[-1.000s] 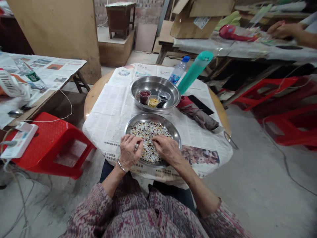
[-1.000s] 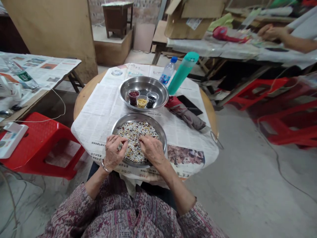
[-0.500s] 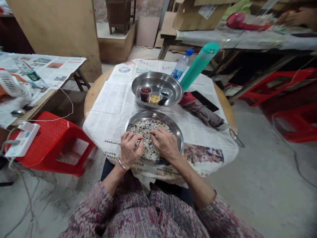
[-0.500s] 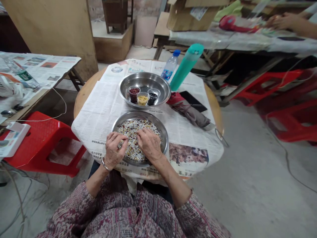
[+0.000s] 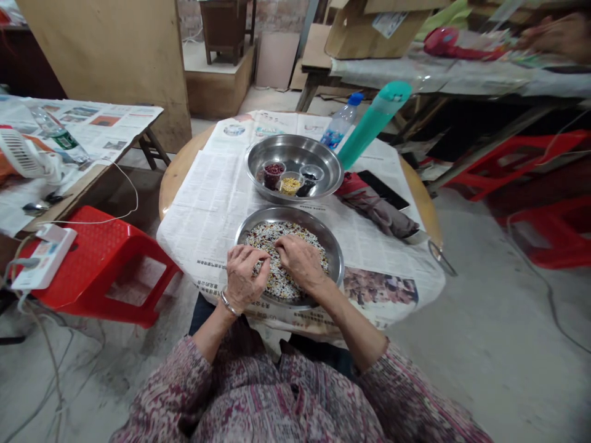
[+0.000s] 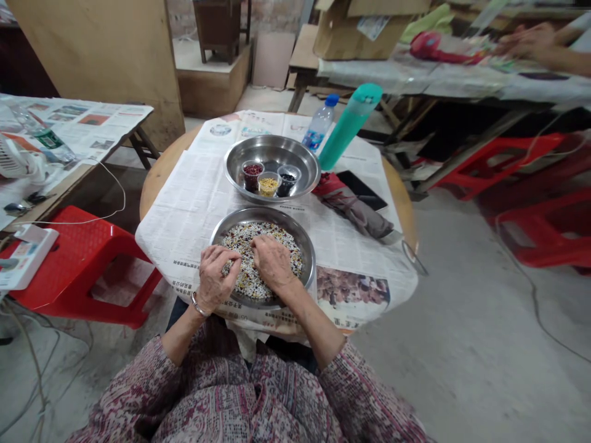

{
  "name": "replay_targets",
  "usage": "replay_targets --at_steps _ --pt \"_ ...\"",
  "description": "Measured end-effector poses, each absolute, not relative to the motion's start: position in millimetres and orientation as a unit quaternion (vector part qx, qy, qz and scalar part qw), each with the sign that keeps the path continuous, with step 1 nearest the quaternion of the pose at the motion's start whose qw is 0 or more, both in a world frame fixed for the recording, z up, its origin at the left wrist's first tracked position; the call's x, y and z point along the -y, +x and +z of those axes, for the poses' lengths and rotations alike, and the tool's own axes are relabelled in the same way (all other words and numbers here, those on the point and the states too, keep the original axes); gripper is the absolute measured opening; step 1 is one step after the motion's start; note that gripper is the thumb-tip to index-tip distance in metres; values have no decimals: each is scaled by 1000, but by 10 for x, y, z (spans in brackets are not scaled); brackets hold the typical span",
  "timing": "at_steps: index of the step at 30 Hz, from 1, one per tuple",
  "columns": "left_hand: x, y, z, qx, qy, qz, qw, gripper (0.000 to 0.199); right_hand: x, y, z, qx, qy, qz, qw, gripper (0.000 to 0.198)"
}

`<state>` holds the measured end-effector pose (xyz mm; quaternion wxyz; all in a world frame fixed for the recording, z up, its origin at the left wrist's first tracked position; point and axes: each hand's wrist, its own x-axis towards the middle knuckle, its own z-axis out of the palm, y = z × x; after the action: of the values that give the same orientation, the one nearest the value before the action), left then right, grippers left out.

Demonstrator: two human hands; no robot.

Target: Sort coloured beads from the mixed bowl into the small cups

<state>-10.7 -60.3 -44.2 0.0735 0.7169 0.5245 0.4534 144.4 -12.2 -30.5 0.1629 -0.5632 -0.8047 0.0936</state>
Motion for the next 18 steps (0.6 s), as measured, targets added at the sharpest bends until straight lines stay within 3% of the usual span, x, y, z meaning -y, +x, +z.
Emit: replay_targets --at_steps 9,18 --pt "607 -102 -416 -520 719 457 68 8 126 1593 -314 751 -579 181 260 19" --pt "611 -94 -408 -523 718 453 76 9 -109 1561 -293 750 -604 110 247 28"
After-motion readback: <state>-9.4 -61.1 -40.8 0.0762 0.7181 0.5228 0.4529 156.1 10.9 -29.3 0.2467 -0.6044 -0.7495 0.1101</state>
